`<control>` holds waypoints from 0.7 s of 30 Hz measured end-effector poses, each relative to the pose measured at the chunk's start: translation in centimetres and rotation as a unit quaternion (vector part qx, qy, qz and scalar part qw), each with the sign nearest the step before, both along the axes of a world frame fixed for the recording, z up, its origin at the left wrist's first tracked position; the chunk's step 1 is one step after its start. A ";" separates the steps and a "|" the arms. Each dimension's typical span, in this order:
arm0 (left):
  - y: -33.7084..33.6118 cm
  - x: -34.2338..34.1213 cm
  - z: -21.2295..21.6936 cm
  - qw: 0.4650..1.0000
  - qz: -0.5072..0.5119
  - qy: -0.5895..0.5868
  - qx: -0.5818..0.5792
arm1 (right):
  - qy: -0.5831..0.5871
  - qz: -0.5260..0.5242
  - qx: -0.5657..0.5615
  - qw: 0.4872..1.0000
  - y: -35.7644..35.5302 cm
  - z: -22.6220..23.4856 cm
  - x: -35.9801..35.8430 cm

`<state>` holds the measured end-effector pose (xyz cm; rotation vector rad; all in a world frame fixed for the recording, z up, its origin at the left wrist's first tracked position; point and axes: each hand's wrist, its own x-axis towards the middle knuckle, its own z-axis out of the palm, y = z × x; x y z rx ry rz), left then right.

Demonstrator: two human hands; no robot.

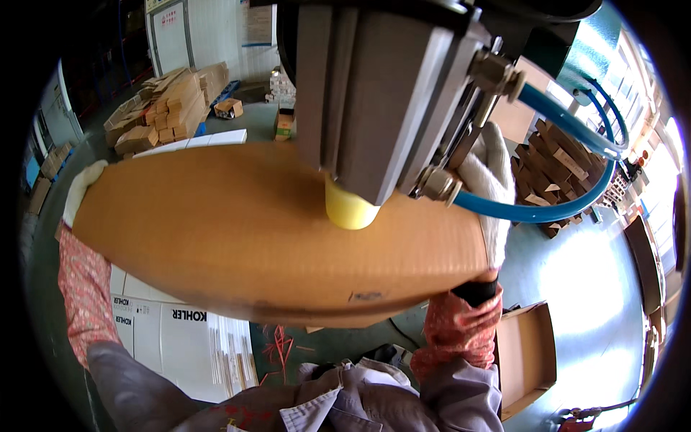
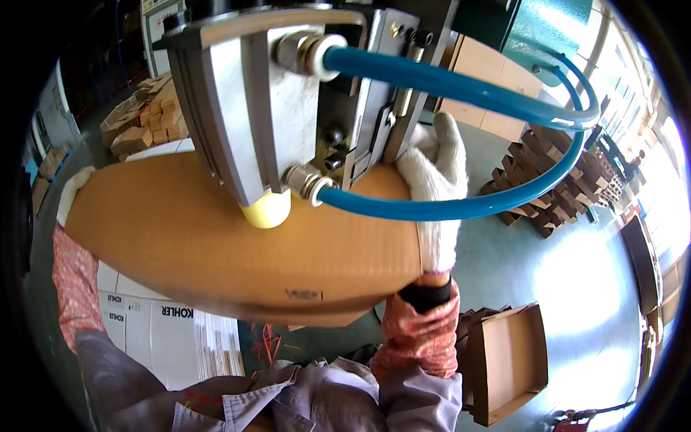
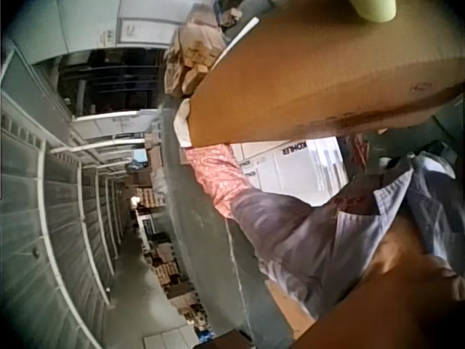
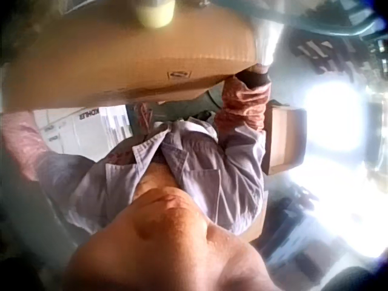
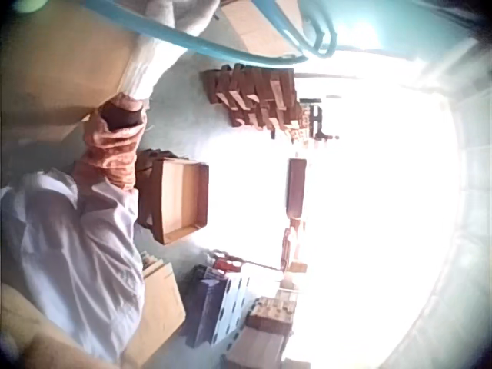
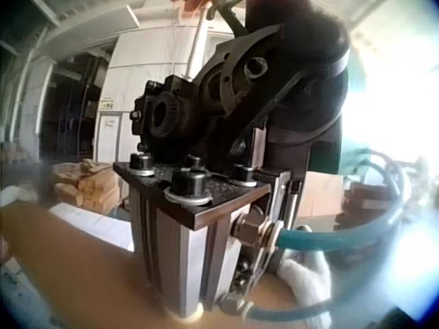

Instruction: The person repeatedly assembles flat cardboard boxes and uses a handheld tape dispenser to seal the seams. They pick up the boxes, fold them into shape, and apply tape to the edges while standing in a warehouse.

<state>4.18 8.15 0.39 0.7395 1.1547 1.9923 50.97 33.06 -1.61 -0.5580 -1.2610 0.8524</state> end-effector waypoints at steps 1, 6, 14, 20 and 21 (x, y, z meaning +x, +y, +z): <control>0.6 -1.1 0.2 0.998 -0.057 -0.005 0.002 | 0.030 0.031 -0.015 0.999 0.2 0.4 -0.5; 2.4 -5.2 1.3 0.982 -0.161 0.095 -0.019 | 0.077 0.078 -0.028 0.994 1.2 0.5 -1.6; 5.0 -3.3 0.8 0.983 -0.169 0.048 -0.050 | 0.044 0.051 0.094 0.993 2.9 -1.2 -1.3; 1.5 -3.3 -2.0 0.980 -0.192 0.044 0.021 | 0.062 0.129 -0.149 0.978 -6.8 -7.7 2.9; 0.4 -2.1 -2.2 0.981 -0.184 0.052 0.017 | 0.041 0.135 -0.131 0.981 -8.6 -9.4 4.2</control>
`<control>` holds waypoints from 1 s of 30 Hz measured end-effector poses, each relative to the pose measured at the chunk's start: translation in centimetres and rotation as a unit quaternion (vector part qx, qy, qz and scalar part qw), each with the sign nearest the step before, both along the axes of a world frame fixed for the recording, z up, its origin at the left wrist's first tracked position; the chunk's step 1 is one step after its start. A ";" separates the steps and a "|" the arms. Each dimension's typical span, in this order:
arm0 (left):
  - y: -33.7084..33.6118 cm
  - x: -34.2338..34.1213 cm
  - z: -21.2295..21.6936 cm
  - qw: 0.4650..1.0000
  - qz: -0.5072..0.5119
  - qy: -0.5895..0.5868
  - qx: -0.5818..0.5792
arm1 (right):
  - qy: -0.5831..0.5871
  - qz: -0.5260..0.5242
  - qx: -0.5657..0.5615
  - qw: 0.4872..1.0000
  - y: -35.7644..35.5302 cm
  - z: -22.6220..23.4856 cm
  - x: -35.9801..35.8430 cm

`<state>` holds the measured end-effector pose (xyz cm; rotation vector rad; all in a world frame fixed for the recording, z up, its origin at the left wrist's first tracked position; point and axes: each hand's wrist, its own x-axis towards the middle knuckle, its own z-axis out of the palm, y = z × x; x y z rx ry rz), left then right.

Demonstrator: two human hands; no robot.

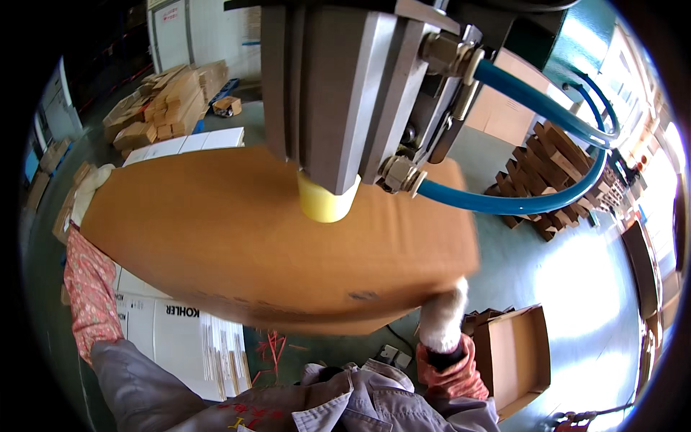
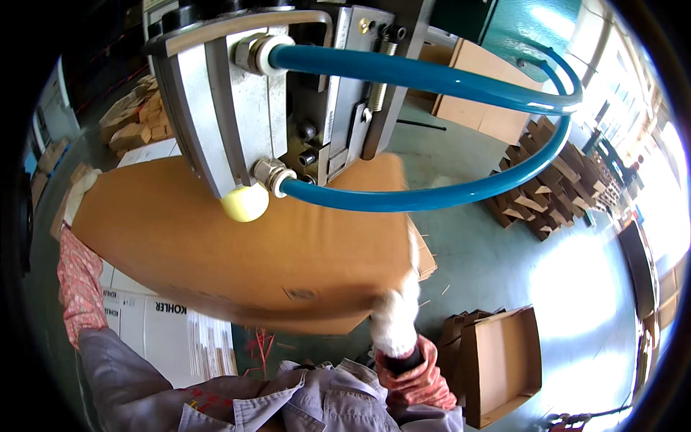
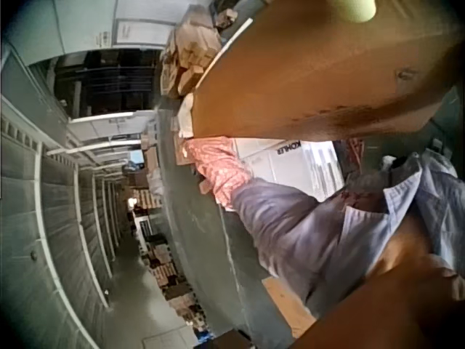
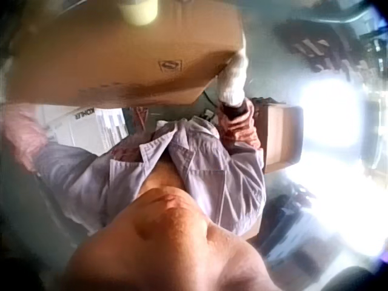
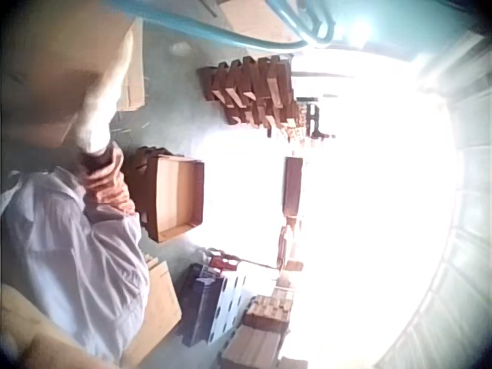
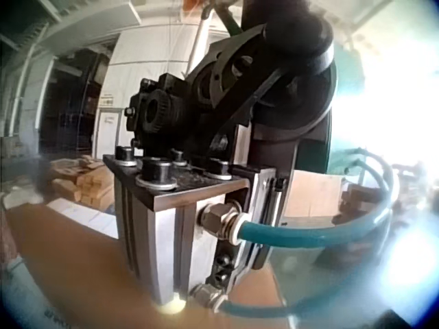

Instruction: The person repeatedly assembles flat cardboard boxes and uses a handheld tape dispenser to seal the seams. They pick up the boxes, fold them into shape, and apply tape to the edges while standing in a warehouse.

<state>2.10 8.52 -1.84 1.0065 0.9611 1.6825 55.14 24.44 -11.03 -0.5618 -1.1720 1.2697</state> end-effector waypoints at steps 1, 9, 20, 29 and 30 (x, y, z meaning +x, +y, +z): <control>-1.0 2.0 0.0 1.000 0.009 0.008 -0.003 | 0.011 -0.022 0.007 1.000 -0.3 -0.9 1.7; 4.2 19.4 0.5 0.982 0.025 0.183 -0.025 | 0.017 -0.318 0.037 0.947 8.4 1.0 17.6; 17.4 28.2 1.5 0.996 0.050 -0.027 0.066 | -0.040 -0.426 0.082 0.900 19.0 2.3 28.0; 17.8 25.8 -1.9 0.958 0.162 0.218 0.087 | -0.051 -0.400 0.043 0.914 19.1 1.3 26.2; 17.5 26.0 -3.0 0.941 0.178 0.267 0.106 | -0.061 -0.396 0.035 0.915 18.9 1.4 26.4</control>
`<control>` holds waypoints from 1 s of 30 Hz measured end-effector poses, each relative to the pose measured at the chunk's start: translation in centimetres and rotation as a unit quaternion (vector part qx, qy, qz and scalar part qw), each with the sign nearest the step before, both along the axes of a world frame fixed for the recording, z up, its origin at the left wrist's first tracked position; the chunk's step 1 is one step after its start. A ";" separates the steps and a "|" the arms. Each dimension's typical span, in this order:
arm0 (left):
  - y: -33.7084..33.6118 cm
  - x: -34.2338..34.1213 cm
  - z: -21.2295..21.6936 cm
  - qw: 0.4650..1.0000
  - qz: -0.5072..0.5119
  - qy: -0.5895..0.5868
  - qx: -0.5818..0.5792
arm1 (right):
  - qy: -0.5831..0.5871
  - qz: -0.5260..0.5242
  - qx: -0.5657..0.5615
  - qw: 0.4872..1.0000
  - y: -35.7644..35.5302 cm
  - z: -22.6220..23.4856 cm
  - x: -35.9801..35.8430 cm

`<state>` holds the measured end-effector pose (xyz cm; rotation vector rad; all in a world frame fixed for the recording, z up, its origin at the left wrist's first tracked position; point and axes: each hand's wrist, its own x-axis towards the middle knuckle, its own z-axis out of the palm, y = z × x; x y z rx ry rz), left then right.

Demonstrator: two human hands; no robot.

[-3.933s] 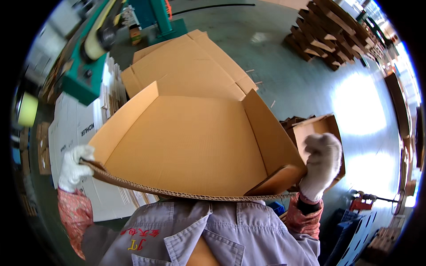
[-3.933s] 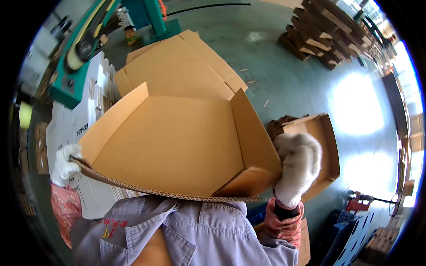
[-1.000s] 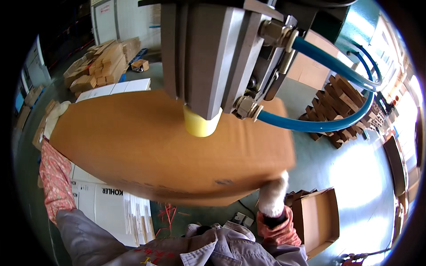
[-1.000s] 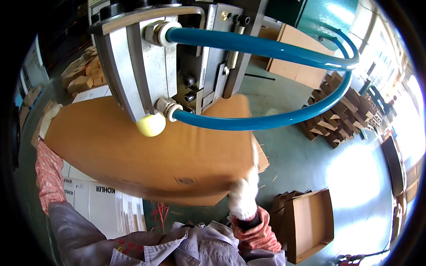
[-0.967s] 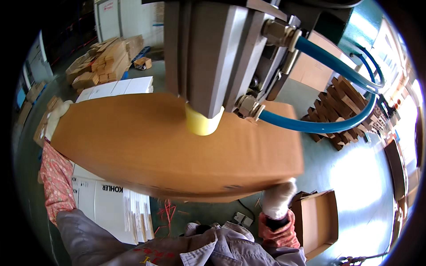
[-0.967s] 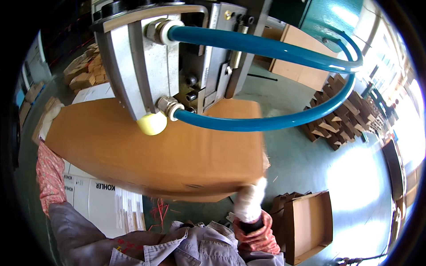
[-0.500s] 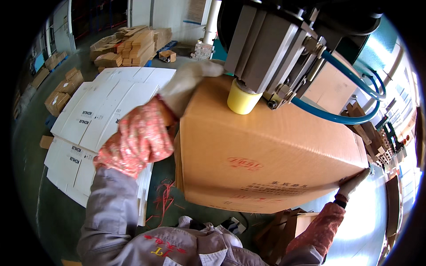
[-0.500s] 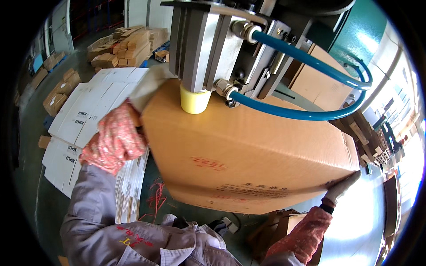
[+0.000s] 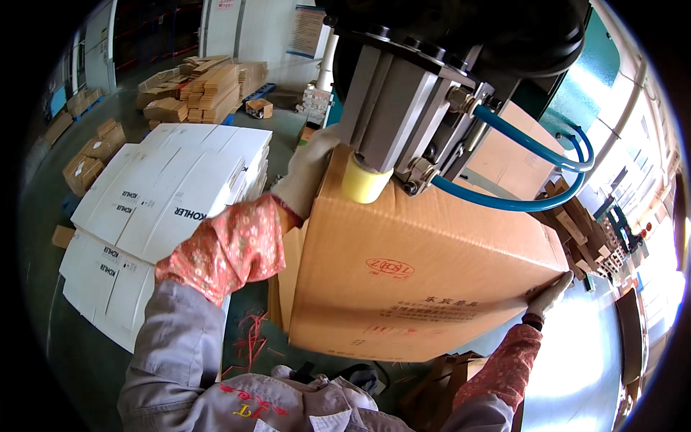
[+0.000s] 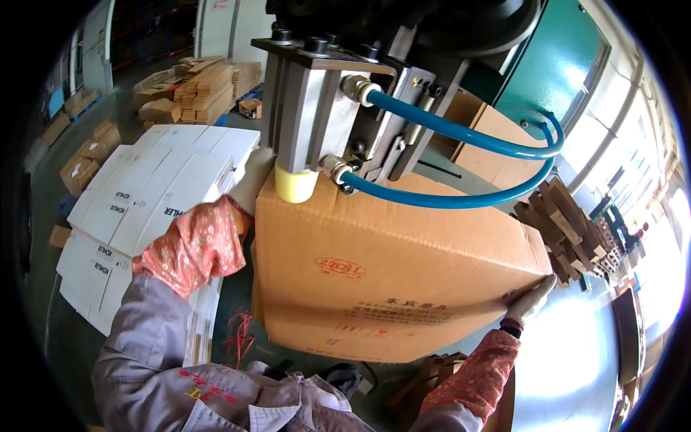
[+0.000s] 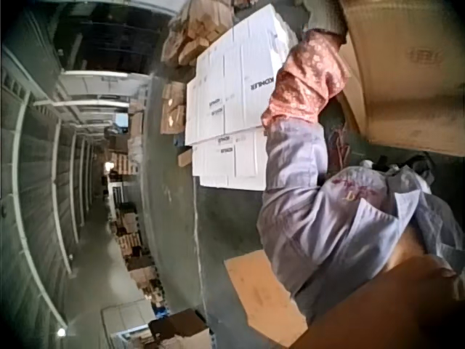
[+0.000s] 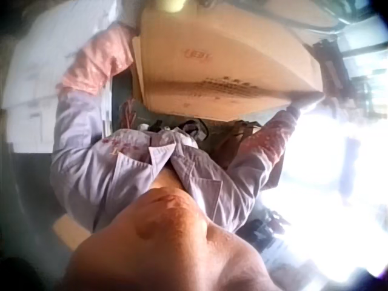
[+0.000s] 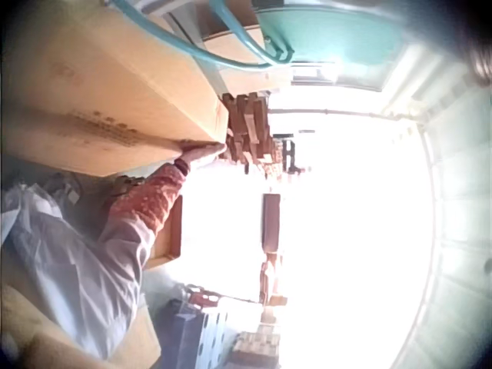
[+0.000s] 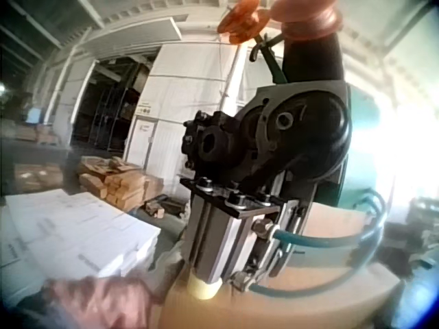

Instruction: The person repeatedly assembles flat cardboard boxes and uses a handheld tape dispenser to seal the seams. They pick up the boxes, fold them into shape, and apply tape to the edges while standing in a warehouse.

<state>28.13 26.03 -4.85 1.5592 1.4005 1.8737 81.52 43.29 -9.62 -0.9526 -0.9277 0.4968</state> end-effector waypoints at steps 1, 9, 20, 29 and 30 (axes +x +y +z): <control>-0.2 0.7 -1.1 0.991 -0.001 -0.134 -0.022 | -0.004 -0.001 0.008 1.000 0.0 0.0 0.0; -16.8 1.6 -3.7 0.979 0.075 -0.165 -0.090 | 0.143 0.292 -0.019 0.945 -4.0 -3.3 -6.0; -24.8 22.8 -1.4 0.755 0.029 0.654 -0.045 | -0.179 0.932 -0.128 0.288 -24.4 10.4 -34.3; -21.9 25.1 -6.8 0.774 -0.061 0.596 -0.203 | -0.328 0.822 0.183 0.428 -32.4 9.6 -35.7; -23.7 23.2 -3.3 0.707 0.004 0.698 -0.114 | -0.406 0.762 0.210 0.458 -30.6 9.0 -34.0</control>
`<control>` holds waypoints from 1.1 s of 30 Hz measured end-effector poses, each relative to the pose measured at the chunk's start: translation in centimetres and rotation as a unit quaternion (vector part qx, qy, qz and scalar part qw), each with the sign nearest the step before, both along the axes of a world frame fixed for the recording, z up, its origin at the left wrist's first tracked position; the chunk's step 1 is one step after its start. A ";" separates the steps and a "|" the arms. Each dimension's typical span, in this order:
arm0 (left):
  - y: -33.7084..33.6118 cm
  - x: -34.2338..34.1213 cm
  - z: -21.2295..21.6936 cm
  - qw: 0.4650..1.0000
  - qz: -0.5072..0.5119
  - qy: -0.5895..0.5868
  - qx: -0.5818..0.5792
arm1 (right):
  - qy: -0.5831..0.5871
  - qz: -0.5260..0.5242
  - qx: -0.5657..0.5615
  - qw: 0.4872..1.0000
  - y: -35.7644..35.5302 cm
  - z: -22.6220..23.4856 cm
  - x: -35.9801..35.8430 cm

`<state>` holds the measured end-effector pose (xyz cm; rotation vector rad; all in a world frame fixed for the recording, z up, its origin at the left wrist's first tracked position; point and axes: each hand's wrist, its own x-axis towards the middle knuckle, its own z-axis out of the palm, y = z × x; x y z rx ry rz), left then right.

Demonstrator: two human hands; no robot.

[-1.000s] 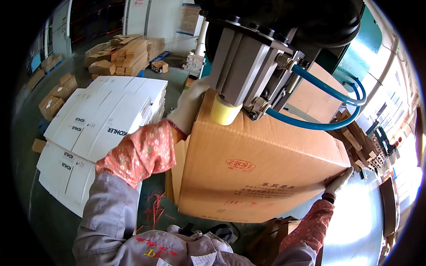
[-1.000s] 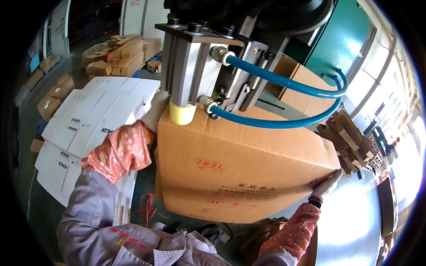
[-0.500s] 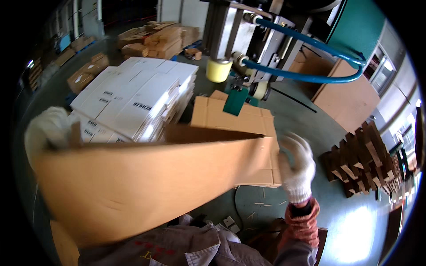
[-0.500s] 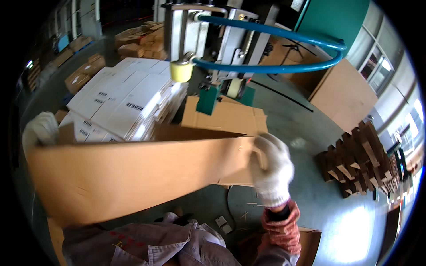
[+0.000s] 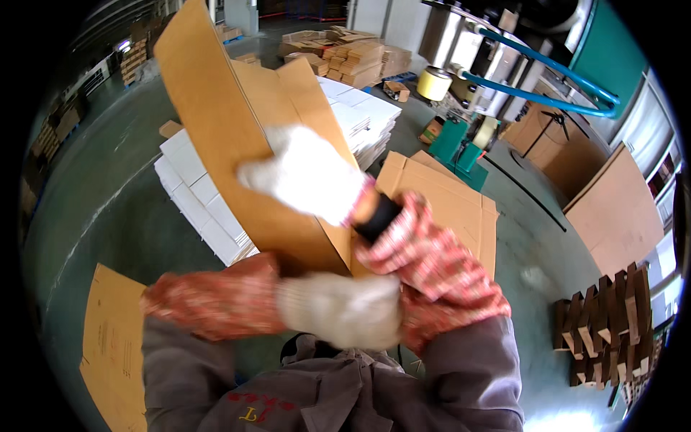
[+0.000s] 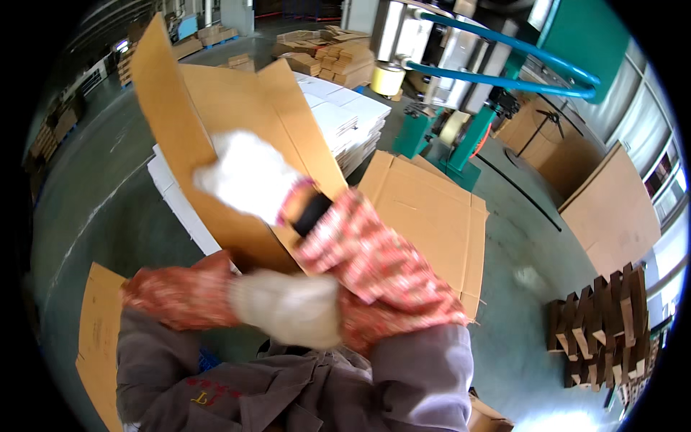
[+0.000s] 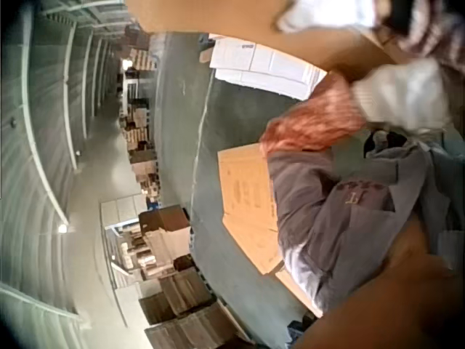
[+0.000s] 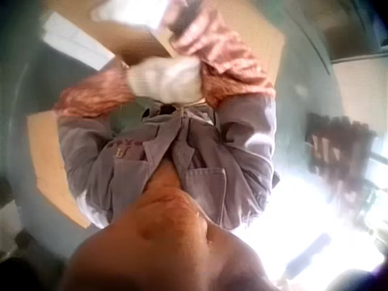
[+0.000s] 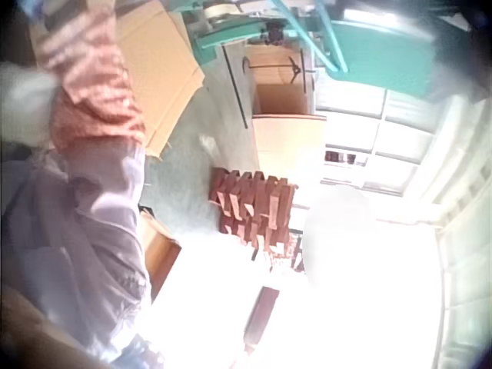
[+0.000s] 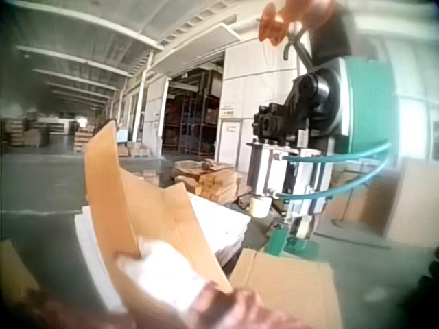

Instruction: The person repeatedly assembles flat cardboard boxes and uses a handheld tape dispenser to seal the seams. They pick up the boxes, fold them into shape, and apply tape to the edges while standing in a warehouse.

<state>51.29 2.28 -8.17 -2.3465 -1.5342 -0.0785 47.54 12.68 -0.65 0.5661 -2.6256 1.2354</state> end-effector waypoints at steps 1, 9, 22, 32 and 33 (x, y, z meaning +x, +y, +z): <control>-3.4 -1.3 4.3 0.988 0.012 0.119 0.096 | 0.109 0.072 0.037 0.991 0.6 -1.9 1.0; -1.6 -4.2 5.7 0.933 0.227 -0.276 0.028 | -0.119 -0.156 -0.076 0.978 15.3 -15.9 14.3; 8.6 -30.7 2.7 0.781 0.608 -0.137 -0.044 | -0.067 -0.504 -0.260 0.821 16.9 -17.7 27.1; 15.4 -26.5 -2.0 0.824 0.245 -0.179 -0.478 | -0.148 -0.593 -0.102 0.785 13.9 -15.9 24.3; 14.8 -28.1 -4.2 0.833 0.189 -0.062 -0.517 | -0.140 -0.599 -0.103 0.781 13.9 -15.4 24.0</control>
